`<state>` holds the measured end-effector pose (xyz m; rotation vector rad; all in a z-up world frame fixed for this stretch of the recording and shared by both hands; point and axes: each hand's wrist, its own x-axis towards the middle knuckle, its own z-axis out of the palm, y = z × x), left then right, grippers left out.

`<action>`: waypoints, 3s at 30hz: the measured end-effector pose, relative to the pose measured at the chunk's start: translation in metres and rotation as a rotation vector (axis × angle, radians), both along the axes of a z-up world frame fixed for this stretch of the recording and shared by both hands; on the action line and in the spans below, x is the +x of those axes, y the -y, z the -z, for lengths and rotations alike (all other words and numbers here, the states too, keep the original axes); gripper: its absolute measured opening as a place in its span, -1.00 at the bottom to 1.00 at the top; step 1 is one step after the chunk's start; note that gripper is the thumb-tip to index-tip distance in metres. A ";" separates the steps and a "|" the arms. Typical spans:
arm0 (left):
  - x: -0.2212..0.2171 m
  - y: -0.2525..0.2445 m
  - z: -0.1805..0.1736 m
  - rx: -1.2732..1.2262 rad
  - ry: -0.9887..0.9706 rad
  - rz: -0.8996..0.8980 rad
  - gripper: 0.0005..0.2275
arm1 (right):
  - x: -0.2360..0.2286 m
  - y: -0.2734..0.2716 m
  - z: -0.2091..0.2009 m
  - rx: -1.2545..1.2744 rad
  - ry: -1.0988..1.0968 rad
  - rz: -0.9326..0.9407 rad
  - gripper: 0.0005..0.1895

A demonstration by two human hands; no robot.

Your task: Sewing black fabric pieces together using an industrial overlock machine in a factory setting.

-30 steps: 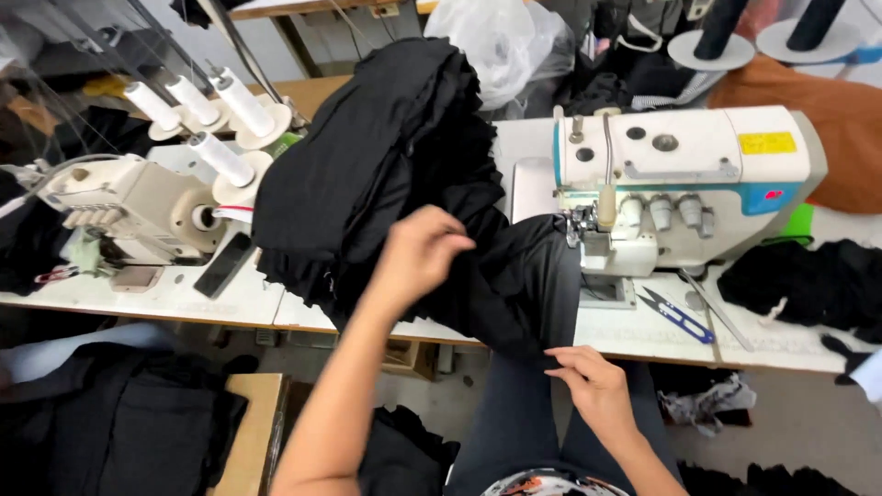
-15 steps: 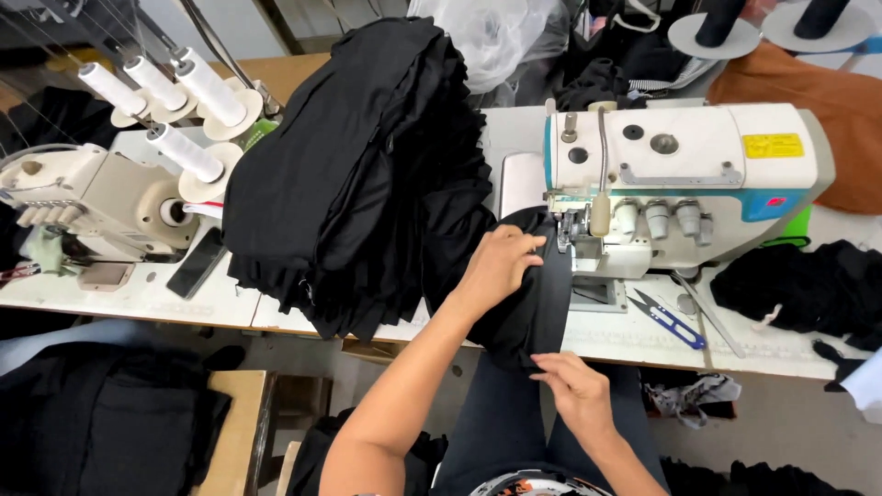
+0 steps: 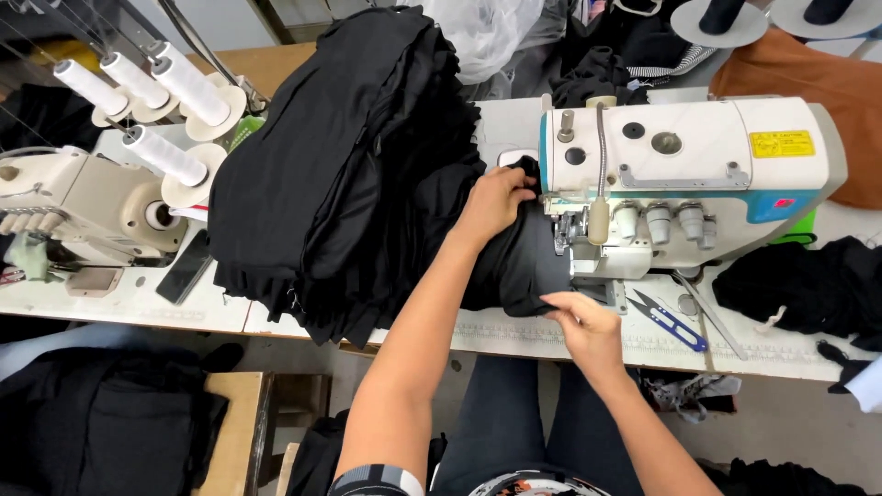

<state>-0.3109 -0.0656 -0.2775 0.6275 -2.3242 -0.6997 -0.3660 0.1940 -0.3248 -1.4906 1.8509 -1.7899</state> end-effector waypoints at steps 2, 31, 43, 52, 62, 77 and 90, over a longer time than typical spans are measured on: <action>-0.009 0.016 0.011 -0.001 -0.007 -0.010 -0.82 | -0.010 0.008 -0.002 0.007 0.018 -0.008 -0.86; 0.207 -0.300 0.138 0.092 0.739 0.570 -0.87 | 0.018 -0.015 0.000 0.285 1.019 0.179 -0.53; 0.177 -0.285 0.108 0.053 0.660 0.577 -0.84 | 0.016 -0.003 -0.039 0.250 0.787 0.069 -0.46; 0.164 -0.269 0.079 -0.098 0.656 0.524 -0.80 | 0.014 -0.002 -0.051 0.362 0.706 0.043 -0.44; 0.163 -0.271 0.057 -0.156 0.635 0.523 -0.79 | 0.007 -0.002 -0.018 0.312 0.821 -0.079 -0.82; 0.123 -0.234 0.015 -0.414 0.442 0.313 -0.79 | -0.011 0.005 0.045 0.291 0.826 -0.080 -0.85; 0.084 -0.201 0.008 -0.522 0.253 0.171 -0.82 | -0.029 0.010 0.117 0.219 0.844 -0.107 -0.60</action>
